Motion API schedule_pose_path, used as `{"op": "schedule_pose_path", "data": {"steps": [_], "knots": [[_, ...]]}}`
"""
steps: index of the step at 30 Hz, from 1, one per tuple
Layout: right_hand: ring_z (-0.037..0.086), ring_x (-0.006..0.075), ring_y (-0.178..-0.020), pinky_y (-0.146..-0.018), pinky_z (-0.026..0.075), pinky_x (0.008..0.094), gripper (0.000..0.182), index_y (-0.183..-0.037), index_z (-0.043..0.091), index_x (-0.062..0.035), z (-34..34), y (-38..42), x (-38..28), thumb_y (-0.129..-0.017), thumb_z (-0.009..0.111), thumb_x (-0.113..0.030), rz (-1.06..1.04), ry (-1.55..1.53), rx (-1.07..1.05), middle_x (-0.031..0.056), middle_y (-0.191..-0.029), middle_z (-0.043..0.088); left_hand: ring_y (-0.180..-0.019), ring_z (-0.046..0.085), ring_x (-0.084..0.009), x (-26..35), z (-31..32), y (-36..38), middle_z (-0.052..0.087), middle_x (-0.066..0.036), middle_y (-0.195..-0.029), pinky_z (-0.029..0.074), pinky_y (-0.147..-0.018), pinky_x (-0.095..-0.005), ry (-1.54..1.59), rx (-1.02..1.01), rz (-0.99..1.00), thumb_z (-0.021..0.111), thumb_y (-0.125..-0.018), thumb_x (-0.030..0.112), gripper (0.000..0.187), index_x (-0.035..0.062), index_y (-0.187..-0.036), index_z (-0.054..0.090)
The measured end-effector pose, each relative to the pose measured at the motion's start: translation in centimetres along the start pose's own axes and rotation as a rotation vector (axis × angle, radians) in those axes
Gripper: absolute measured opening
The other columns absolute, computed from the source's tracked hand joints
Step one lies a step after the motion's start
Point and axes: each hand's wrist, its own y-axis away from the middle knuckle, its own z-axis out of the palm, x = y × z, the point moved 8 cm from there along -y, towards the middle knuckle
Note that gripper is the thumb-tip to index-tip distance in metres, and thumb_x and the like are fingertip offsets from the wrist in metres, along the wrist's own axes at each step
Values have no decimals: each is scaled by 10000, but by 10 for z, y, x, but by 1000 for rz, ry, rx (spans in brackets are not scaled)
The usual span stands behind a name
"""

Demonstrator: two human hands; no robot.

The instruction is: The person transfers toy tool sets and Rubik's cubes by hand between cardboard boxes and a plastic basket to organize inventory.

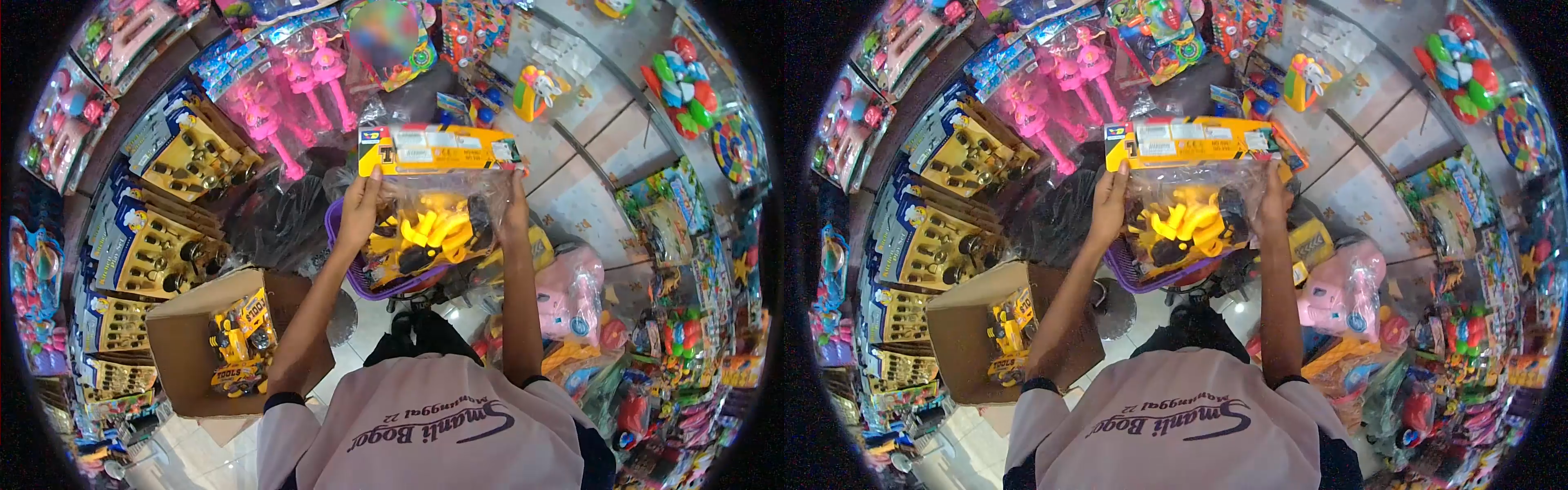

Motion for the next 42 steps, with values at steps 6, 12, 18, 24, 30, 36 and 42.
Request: {"op": "schedule_pose_path", "data": {"steps": [6,12,18,24,30,36,42], "knots": [[616,199,-903,-797,511,340,380,-1172,516,-28,-50,-46,-14,-961,463,-340,58,59,34,87,-1032,602,-637,510,-64,-18,-40,-7,568,-10,-766,428,-578,-230,-23,351,55,425,-990,290,324,-2,-975,565],[617,207,-921,-817,498,339,396,-1167,525,-46,-89,-66,-9,-960,443,-373,151,2,108,88,-1011,633,-768,595,-114,-157,-102,22,631,-69,-900,481,-696,-256,123,526,-133,440,-982,260,277,14,-1031,556],[628,194,-831,-728,522,315,298,-1042,570,-64,-97,-86,15,-956,469,-330,250,-72,155,69,-923,644,-660,554,-130,-254,-94,43,582,-30,-799,451,-601,-287,339,518,-403,468,-971,236,236,13,-976,544],[634,199,-798,-730,526,325,240,-1002,585,-56,-134,-111,60,-935,529,-279,267,-61,211,77,-899,644,-937,560,-287,-285,-119,51,524,-211,-1120,480,-763,-374,-314,556,-454,546,-920,232,477,-6,-1292,366],[626,191,-789,-703,523,325,219,-982,578,-66,-110,-95,87,-942,513,-271,400,42,145,68,-877,632,-1310,244,-454,-191,-52,41,218,-288,-1418,216,-1076,-498,-1264,303,-30,657,-808,258,768,48,-1418,242],[615,163,-738,-651,510,309,215,-991,582,-88,-102,-85,168,-957,470,-268,623,5,190,43,-846,632,-1353,156,-453,-283,-34,75,173,-184,-1494,164,-993,-700,-1299,-224,-391,475,-759,719,869,278,-1457,202],[631,181,-767,-690,505,317,215,-1039,584,-46,-111,-106,197,-958,463,-205,567,589,-17,76,-860,644,-1357,159,-441,-283,-46,83,138,-151,-1512,215,-969,-706,-1190,-221,-517,509,-739,723,914,295,-1464,153]]}}
